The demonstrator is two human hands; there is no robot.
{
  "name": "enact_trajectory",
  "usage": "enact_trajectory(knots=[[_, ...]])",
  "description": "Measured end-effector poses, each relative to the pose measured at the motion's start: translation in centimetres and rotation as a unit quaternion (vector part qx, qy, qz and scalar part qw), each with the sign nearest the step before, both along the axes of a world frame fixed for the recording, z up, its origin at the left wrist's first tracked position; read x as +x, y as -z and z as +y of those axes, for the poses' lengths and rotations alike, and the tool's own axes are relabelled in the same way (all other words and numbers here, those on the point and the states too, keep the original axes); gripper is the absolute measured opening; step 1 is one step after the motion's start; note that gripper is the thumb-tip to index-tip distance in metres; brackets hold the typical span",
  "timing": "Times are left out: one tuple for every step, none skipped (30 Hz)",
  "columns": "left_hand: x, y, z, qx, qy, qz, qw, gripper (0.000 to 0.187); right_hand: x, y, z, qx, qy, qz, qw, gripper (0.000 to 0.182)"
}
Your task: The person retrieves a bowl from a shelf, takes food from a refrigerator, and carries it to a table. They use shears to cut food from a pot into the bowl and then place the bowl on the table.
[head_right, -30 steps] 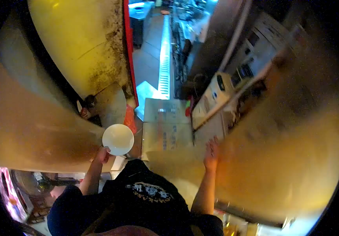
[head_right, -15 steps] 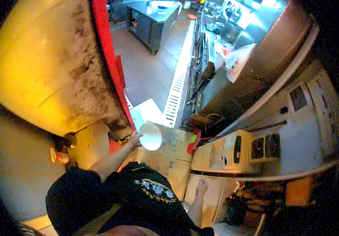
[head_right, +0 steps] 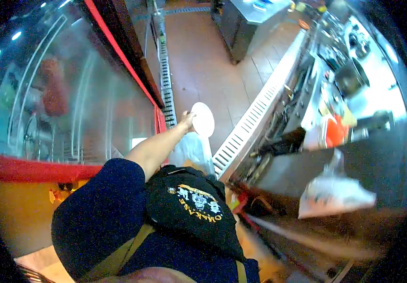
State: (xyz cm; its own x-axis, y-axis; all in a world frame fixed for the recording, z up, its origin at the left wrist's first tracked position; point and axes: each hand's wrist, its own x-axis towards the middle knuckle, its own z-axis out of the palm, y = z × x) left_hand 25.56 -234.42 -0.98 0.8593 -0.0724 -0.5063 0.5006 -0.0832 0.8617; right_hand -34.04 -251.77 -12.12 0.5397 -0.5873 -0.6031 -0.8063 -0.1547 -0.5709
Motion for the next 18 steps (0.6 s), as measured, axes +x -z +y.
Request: enact_trajectory(knots=[[3.5,0.4,0.3,0.025,-0.002,-0.030,0.999,0.068,5.0,-1.3,-4.8,0.007,-0.017,-0.033,0.999,0.020],[5.8,-1.5,0.7,0.052,-0.002,-0.055,0.997,0.070,11.0,-3.8,-8.7,0.038,-0.011,-0.062,0.997,0.020],[8.5,-3.3,0.8,0.018,-0.038,-0.050,0.998,0.071,16.7,-6.6,-11.9,0.130,0.098,-0.027,0.986,0.015],[11.9,-4.4,0.8,0.016,-0.076,-0.030,0.997,0.063,23.0,-11.2,-13.3,0.156,0.151,-0.125,0.968,0.010],[18.7,1.4,2.4,0.054,-0.011,-0.101,0.993,0.055,27.9,-10.3,-17.2,0.101,0.112,-0.116,0.982,0.009],[22.2,0.6,2.8,0.036,-0.049,-0.116,0.991,0.051,32.8,-10.2,-21.1,0.068,0.064,-0.136,0.986,0.009],[25.6,-1.5,3.1,0.029,-0.063,-0.100,0.993,0.051,38.0,-9.6,-24.1,0.036,0.016,-0.160,0.986,0.009],[29.3,-2.5,3.2,0.006,-0.111,-0.129,0.985,0.052,43.3,-10.5,-26.0,0.035,0.019,-0.144,0.989,0.010],[33.3,-2.8,3.3,-0.026,-0.148,-0.153,0.977,0.057,48.3,-12.4,-27.4,0.034,0.024,-0.132,0.990,0.010],[37.1,-2.1,4.2,-0.011,-0.144,-0.171,0.975,0.062,52.2,-12.6,-28.4,0.032,0.023,-0.152,0.988,0.010],[41.6,-1.9,4.9,0.003,-0.137,-0.192,0.972,0.067,56.8,-12.5,-29.3,0.029,0.025,-0.175,0.984,0.009],[45.0,-3.9,4.6,0.010,-0.151,-0.177,0.973,0.070,60.7,-12.1,-29.6,0.049,0.059,-0.157,0.985,0.008],[46.9,-5.8,4.3,0.019,-0.163,-0.157,0.974,0.073,63.6,-10.6,-29.8,0.063,0.067,-0.189,0.978,0.007],[51.1,-4.1,5.0,0.050,-0.179,-0.151,0.971,0.077,65.9,-8.0,-30.4,0.024,0.040,-0.205,0.978,0.007],[55.2,-2.4,5.7,0.079,-0.201,-0.145,0.966,0.081,68.0,-5.5,-30.9,0.065,0.060,-0.198,0.976,0.009],[57.6,-3.5,5.7,0.069,-0.203,-0.130,0.968,0.082,70.1,-3.5,-31.5,0.006,0.012,-0.116,0.993,0.010],[59.8,-4.9,5.6,0.062,-0.205,-0.114,0.970,0.084,73.2,-6.3,-30.3,-0.014,-0.044,-0.085,0.995,0.009],[62.1,-6.1,5.5,0.105,-0.204,-0.109,0.967,0.089,76.1,-6.8,-30.5,0.020,-0.032,-0.083,0.996,0.008]])
